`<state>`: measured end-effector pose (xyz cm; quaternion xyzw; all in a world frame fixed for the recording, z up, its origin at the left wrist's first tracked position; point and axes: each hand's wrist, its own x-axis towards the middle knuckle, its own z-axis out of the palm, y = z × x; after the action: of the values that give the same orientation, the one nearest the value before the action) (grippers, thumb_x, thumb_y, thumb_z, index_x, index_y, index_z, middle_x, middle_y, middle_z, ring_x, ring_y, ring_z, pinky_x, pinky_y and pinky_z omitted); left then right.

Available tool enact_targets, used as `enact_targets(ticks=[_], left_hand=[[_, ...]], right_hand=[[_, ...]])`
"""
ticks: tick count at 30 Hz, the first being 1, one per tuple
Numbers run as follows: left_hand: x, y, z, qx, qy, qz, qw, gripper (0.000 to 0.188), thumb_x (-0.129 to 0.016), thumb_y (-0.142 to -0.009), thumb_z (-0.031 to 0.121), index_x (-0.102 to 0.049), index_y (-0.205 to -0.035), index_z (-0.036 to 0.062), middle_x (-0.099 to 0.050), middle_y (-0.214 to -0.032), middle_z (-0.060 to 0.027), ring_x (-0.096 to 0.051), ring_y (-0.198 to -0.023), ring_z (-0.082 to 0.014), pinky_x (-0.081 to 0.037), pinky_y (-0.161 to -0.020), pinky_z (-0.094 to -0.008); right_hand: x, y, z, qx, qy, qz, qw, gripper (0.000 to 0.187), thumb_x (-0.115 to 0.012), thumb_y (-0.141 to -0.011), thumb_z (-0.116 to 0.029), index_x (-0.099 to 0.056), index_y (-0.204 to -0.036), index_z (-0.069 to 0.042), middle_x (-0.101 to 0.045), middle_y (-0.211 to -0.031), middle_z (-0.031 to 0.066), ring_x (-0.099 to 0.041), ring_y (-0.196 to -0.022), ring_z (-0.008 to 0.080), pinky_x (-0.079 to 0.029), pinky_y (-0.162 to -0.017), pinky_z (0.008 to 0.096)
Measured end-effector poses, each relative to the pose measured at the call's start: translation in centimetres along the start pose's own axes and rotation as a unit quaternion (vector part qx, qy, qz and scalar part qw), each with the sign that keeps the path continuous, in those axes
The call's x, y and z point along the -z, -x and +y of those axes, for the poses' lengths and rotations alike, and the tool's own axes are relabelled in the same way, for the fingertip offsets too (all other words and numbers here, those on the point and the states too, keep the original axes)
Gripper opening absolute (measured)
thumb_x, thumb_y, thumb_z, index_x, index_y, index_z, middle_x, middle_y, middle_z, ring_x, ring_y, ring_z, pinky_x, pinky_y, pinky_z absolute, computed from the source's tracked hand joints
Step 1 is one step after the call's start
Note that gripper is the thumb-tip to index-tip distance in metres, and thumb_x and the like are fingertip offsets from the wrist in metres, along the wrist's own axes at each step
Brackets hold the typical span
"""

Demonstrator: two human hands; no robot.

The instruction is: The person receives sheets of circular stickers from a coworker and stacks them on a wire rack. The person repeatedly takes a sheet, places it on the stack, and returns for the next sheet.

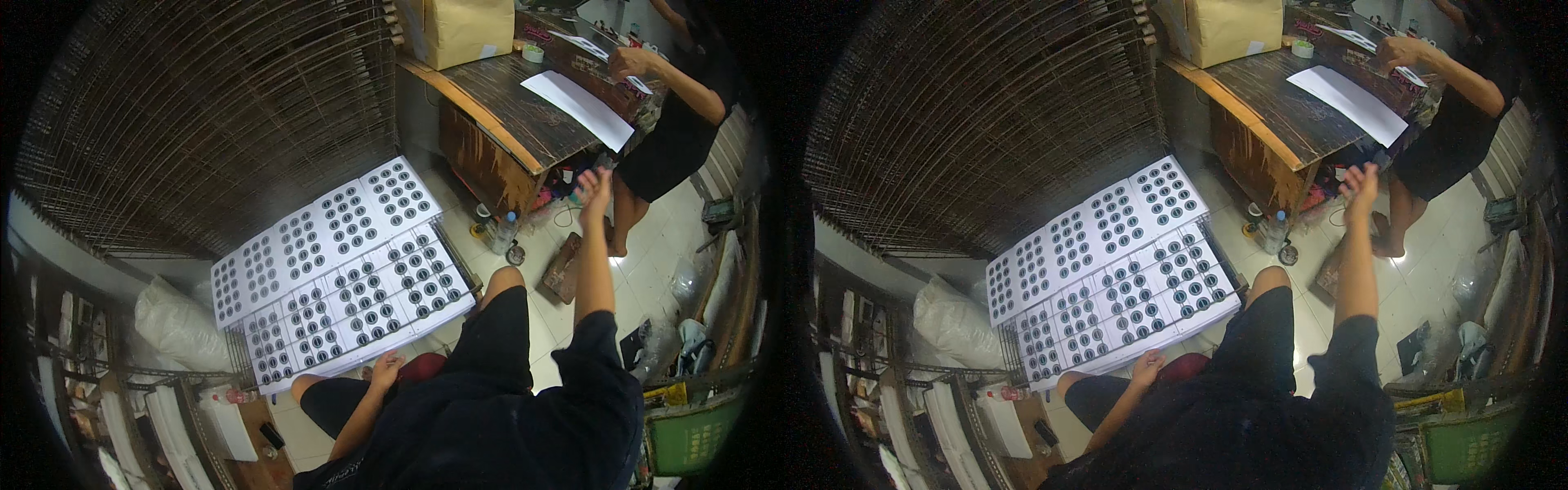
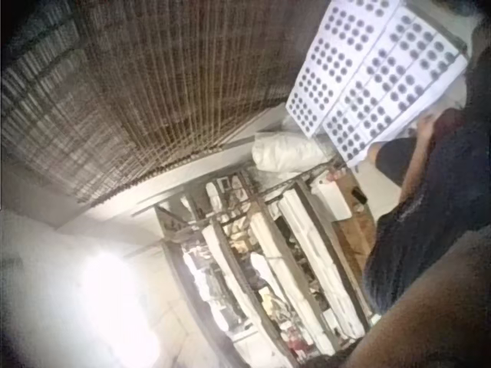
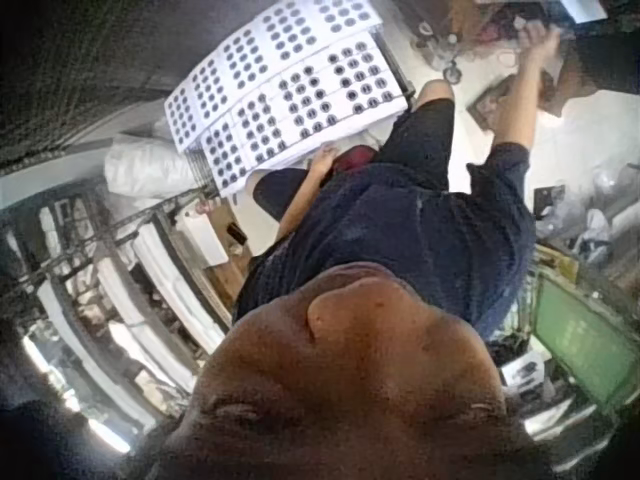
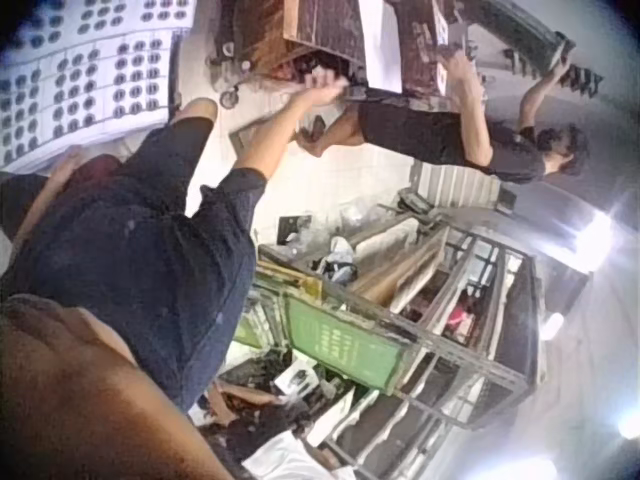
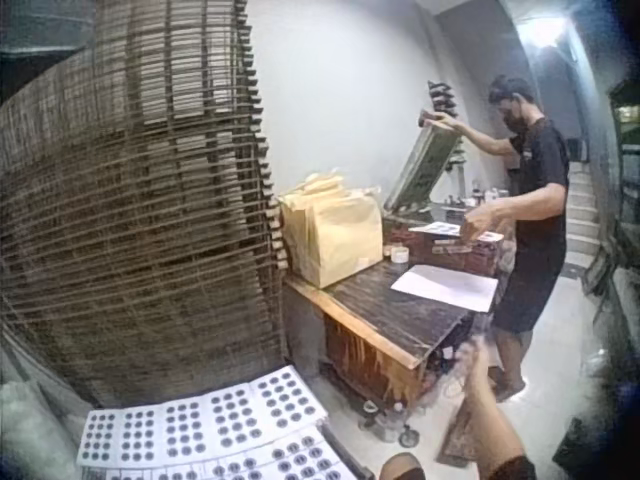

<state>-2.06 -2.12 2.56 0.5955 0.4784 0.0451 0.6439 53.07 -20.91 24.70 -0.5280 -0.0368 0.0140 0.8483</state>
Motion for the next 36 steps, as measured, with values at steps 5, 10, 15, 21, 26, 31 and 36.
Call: enact_targets(ticks=[5,10,15,21,26,31,36], left_hand=[[0.1,-0.4,-1.4,-0.013,0.012,0.014,1.000,0.044,-0.065,-0.078,0.025,-0.049,-0.114,0.0049,-0.056,-0.090,-0.0104,-0.055,-0.075,-0.0160,-0.047,-0.058,-0.0259],[0.5,-0.6,-2.2,-0.038,-0.050,0.033,0.997,0.043,-0.065,-0.077,0.024,-0.050,-0.113,0.0049,-0.057,-0.092,-0.0108,-0.055,-0.079,-0.0167,-0.047,-0.065,-0.0273],[0.2,-0.3,-1.3,-0.029,-0.003,0.027,0.999,0.043,-0.065,-0.077,0.023,-0.050,-0.113,0.0037,-0.057,-0.091,-0.0106,-0.055,-0.079,-0.0162,-0.047,-0.065,-0.0278],[0.1,0.0,-1.4,-0.058,-0.032,0.024,0.998,0.043,-0.063,-0.079,0.023,-0.049,-0.113,0.0009,-0.059,-0.089,-0.0094,-0.056,-0.079,-0.0158,-0.046,-0.068,-0.0275],[0.1,0.7,0.5,-0.042,-0.078,0.010,0.996,0.042,-0.063,-0.080,0.023,-0.048,-0.114,0.0025,-0.059,-0.089,-0.0114,-0.057,-0.077,-0.0159,-0.047,-0.064,-0.0269],[-0.3,-0.6,-2.2,-0.061,-0.023,0.000,0.998,0.041,-0.063,-0.079,0.021,-0.048,-0.112,0.0023,-0.057,-0.089,-0.0122,-0.057,-0.078,-0.0165,-0.048,-0.063,-0.0268],[-0.3,-0.7,-2.7,-0.051,0.014,-0.010,0.999,0.040,-0.061,-0.081,0.019,-0.046,-0.114,0.0034,-0.058,-0.089,-0.0095,-0.056,-0.076,-0.0143,-0.047,-0.060,-0.0257]], right_hand=[[-0.3,-5.4,-6.7,-0.041,-0.214,0.016,0.976,0.097,-0.052,-0.075,-0.059,0.004,-0.136,-0.007,-0.024,-0.135,0.0230,-0.033,-0.122,0.0349,-0.028,-0.098,0.0512],[0.1,-8.0,-6.9,-0.116,-0.278,-0.036,0.953,0.109,-0.059,-0.071,-0.056,0.015,-0.134,-0.006,-0.010,-0.140,0.0214,-0.019,-0.127,0.0363,-0.022,-0.100,0.0528],[0.1,-8.9,-6.0,-0.162,-0.200,-0.122,0.959,0.083,-0.060,-0.077,-0.040,-0.013,-0.132,0.001,-0.024,-0.133,0.0208,-0.027,-0.123,0.0349,-0.028,-0.100,0.0467],[-2.6,-6.1,-4.4,-0.107,0.053,-0.151,0.981,0.028,-0.046,-0.089,-0.014,-0.043,-0.114,0.000,-0.052,-0.107,0.0104,-0.054,-0.094,0.0212,-0.047,-0.081,0.0314],[-4.6,0.3,-4.7,-0.043,0.125,-0.200,0.971,0.030,-0.043,-0.089,-0.011,-0.039,-0.115,0.002,-0.053,-0.103,0.0118,-0.058,-0.084,0.0203,-0.051,-0.073,0.0296],[-5.7,10.6,-1.4,-0.086,0.038,-0.222,0.970,0.031,-0.046,-0.088,-0.009,-0.039,-0.117,0.000,-0.054,-0.105,0.0075,-0.058,-0.084,0.0164,-0.050,-0.071,0.0271],[-6.1,21.8,6.2,-0.248,-0.022,-0.245,0.937,0.039,-0.052,-0.085,-0.011,-0.035,-0.121,-0.008,-0.048,-0.110,0.0047,-0.052,-0.092,0.0142,-0.047,-0.077,0.0310]])
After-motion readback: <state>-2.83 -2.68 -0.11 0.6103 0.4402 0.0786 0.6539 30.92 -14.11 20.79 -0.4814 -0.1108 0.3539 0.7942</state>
